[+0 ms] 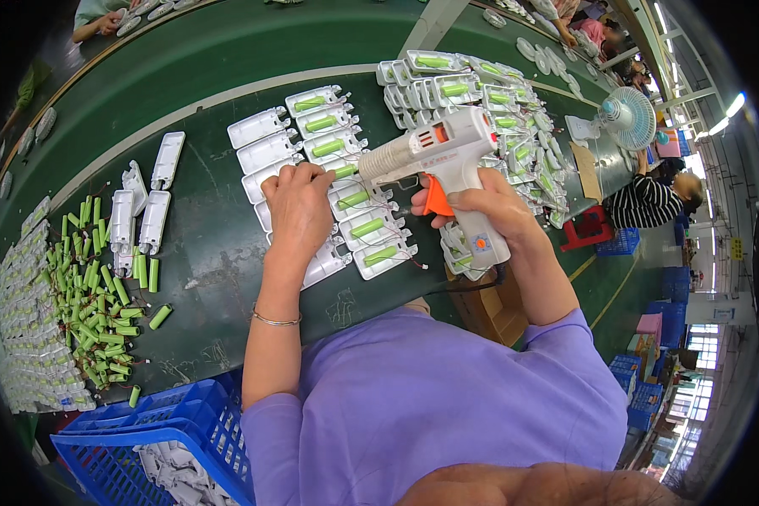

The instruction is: Assembling electronic components into plastic housings using a hot glue gun on a production line.

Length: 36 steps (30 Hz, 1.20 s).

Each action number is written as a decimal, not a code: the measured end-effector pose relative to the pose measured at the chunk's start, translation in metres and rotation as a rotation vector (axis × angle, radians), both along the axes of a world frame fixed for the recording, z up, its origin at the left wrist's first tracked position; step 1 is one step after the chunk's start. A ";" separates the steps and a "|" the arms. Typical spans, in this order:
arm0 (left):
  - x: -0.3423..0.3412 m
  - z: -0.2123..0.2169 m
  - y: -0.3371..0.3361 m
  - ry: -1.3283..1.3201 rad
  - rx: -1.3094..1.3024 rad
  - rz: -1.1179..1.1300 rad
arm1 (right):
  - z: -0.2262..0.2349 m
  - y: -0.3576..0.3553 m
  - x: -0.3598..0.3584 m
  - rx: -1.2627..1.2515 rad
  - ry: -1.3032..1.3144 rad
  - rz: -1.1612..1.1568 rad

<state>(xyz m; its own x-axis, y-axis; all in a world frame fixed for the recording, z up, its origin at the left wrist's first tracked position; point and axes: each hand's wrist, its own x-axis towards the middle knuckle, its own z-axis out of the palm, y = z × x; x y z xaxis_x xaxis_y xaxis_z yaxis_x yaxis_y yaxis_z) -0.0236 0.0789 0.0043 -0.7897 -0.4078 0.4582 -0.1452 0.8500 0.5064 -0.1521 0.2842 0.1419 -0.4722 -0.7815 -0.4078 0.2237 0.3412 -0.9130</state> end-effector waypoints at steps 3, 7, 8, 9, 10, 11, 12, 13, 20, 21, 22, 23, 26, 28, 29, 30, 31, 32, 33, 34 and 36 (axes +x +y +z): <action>0.000 -0.001 0.000 0.000 -0.007 0.002 | 0.002 0.004 0.003 -0.085 0.002 -0.035; 0.000 -0.002 0.001 0.004 -0.014 0.009 | -0.008 0.002 0.000 -0.061 0.008 -0.038; 0.000 -0.002 0.002 0.005 -0.014 0.011 | -0.009 0.002 0.000 -0.051 0.000 -0.045; 0.000 -0.001 0.002 0.010 -0.020 0.009 | -0.009 0.002 0.000 -0.050 0.000 -0.041; 0.000 -0.001 0.002 0.015 -0.025 0.007 | -0.009 0.001 0.001 -0.048 0.004 -0.043; 0.001 -0.001 0.002 0.015 -0.024 0.011 | -0.008 0.001 0.001 -0.046 0.008 -0.045; 0.001 -0.002 0.002 0.014 -0.022 0.010 | -0.009 0.001 0.001 -0.046 0.009 -0.043; 0.001 -0.002 0.002 0.013 -0.021 0.008 | -0.010 0.000 0.001 -0.054 0.016 -0.044; 0.004 -0.004 0.004 0.038 0.006 0.005 | -0.003 0.006 0.012 -0.114 0.045 -0.060; 0.006 0.002 0.007 0.089 0.014 0.038 | -0.001 0.010 0.013 -0.113 0.045 -0.064; 0.009 0.008 0.009 0.141 0.021 0.071 | 0.001 0.015 0.014 -0.133 0.042 -0.047; 0.012 0.012 0.010 0.140 0.023 0.067 | 0.002 0.019 0.015 -0.153 0.040 -0.031; 0.023 0.021 0.015 0.094 0.029 -0.037 | 0.000 0.032 0.023 -0.115 0.025 0.008; 0.026 0.016 0.019 0.073 0.038 -0.065 | 0.000 0.030 0.029 -0.077 0.036 0.020; 0.026 0.013 0.021 0.053 0.047 -0.091 | -0.003 0.028 0.030 -0.040 0.037 0.023; 0.025 0.011 0.022 0.041 0.028 -0.082 | -0.006 0.029 0.029 -0.002 0.039 0.027; 0.024 0.010 0.023 0.039 0.029 -0.085 | -0.013 0.031 0.026 0.024 0.047 0.014; 0.024 0.009 0.024 0.028 0.023 -0.092 | -0.012 0.032 0.028 0.024 0.046 0.011; 0.024 0.008 0.024 0.014 0.015 -0.097 | -0.010 0.030 0.030 0.008 0.040 -0.024; 0.024 0.007 0.024 0.011 0.014 -0.096 | -0.009 0.028 0.031 -0.008 0.034 -0.059; 0.024 0.006 0.024 -0.005 0.002 -0.087 | -0.011 0.032 0.028 -0.005 0.035 -0.043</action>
<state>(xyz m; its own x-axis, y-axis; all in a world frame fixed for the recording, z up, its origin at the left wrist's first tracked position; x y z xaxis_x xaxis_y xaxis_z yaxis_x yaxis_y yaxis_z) 0.0005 0.1033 0.0106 -0.8245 -0.3384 0.4536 -0.0734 0.8587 0.5072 -0.1243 0.3159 0.1314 -0.5193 -0.7621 -0.3867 0.2057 0.3277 -0.9221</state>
